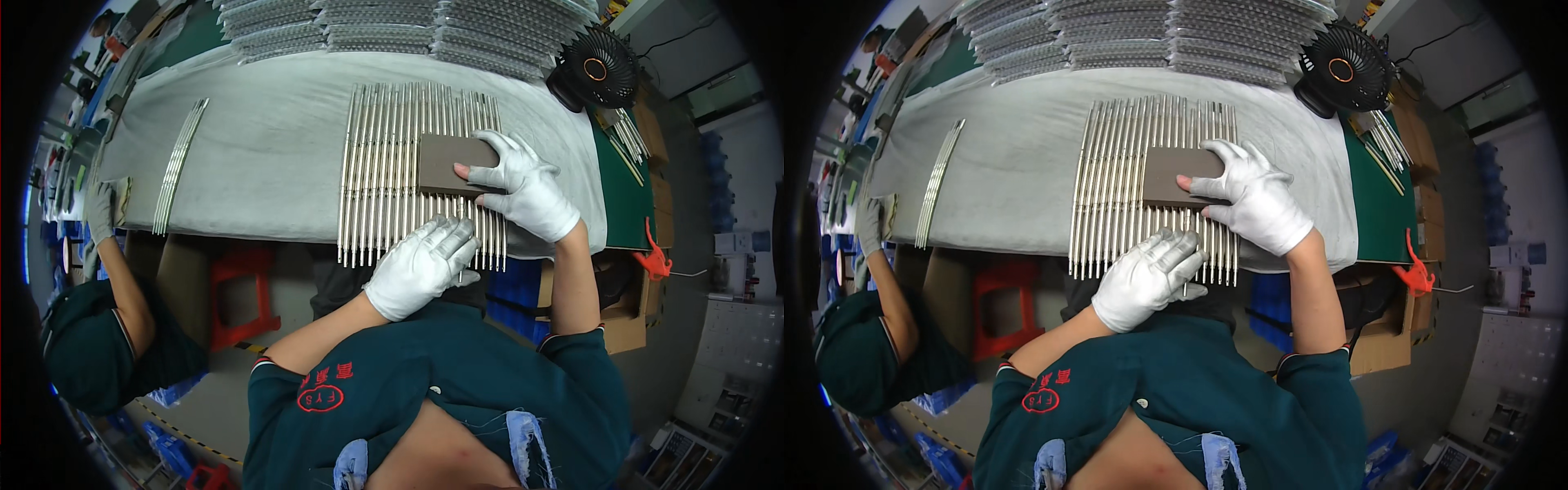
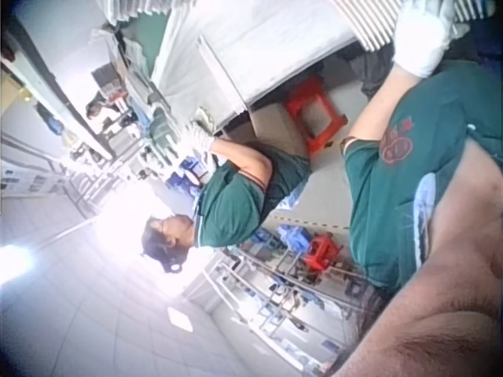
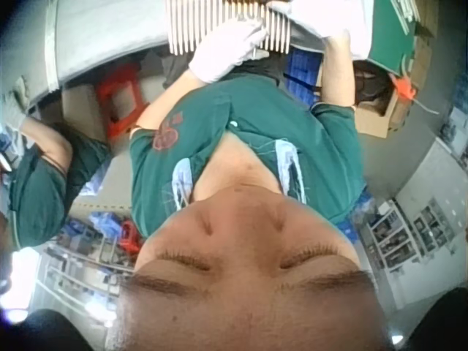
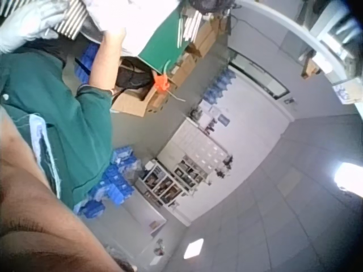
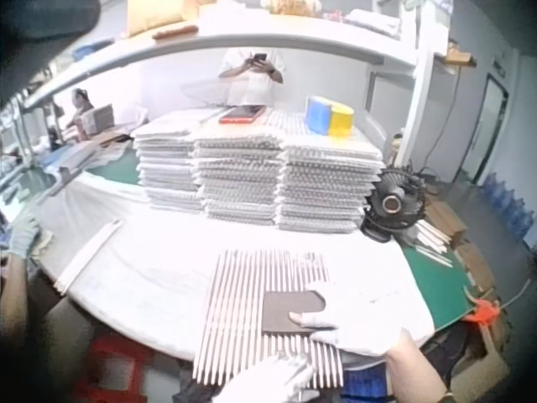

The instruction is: The person uses a rectangular sanding block to polish a set of long, thin metal rods arranged in parallel on a white cloth-covered table. The person repeatedly rubs the sanding block along the length of the rods, moving from one end to the other, and occasionally repositioning the rods to ensure even coverage.

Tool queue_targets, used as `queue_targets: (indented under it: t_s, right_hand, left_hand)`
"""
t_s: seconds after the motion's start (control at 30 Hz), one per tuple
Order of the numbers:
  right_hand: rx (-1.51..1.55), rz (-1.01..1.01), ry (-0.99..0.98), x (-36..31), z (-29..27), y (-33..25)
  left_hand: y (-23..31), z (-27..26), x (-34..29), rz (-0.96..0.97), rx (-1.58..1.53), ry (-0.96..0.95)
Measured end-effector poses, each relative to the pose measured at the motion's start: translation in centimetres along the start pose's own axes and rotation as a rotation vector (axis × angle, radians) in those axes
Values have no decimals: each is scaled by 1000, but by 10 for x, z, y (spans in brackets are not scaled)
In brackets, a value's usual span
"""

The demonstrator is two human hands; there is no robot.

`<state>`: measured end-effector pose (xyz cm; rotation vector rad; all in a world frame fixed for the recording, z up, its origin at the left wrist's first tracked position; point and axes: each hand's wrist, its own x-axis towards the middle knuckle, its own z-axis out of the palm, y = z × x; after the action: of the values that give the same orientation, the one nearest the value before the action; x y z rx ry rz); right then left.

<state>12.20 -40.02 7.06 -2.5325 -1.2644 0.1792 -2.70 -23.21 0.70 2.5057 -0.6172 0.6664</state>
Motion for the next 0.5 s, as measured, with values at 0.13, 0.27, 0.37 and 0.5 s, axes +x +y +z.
queue_targets:
  t_s: [0.13,0.27,0.37,0.5]
  right_hand:
    - [41,37,-23,-20,-22,25]
    - [126,108,230,-60,-28,52]
    - [242,185,415,-73,-26,58]
    - [291,349,564,-84,-28,62]
  left_hand:
    - [-1,0,-3,2,-5,12]
    - [-1,2,-1,-28,20,-82]
    - [2,-5,6,-46,60,-185]
    - [6,-12,10,-74,122,-235]
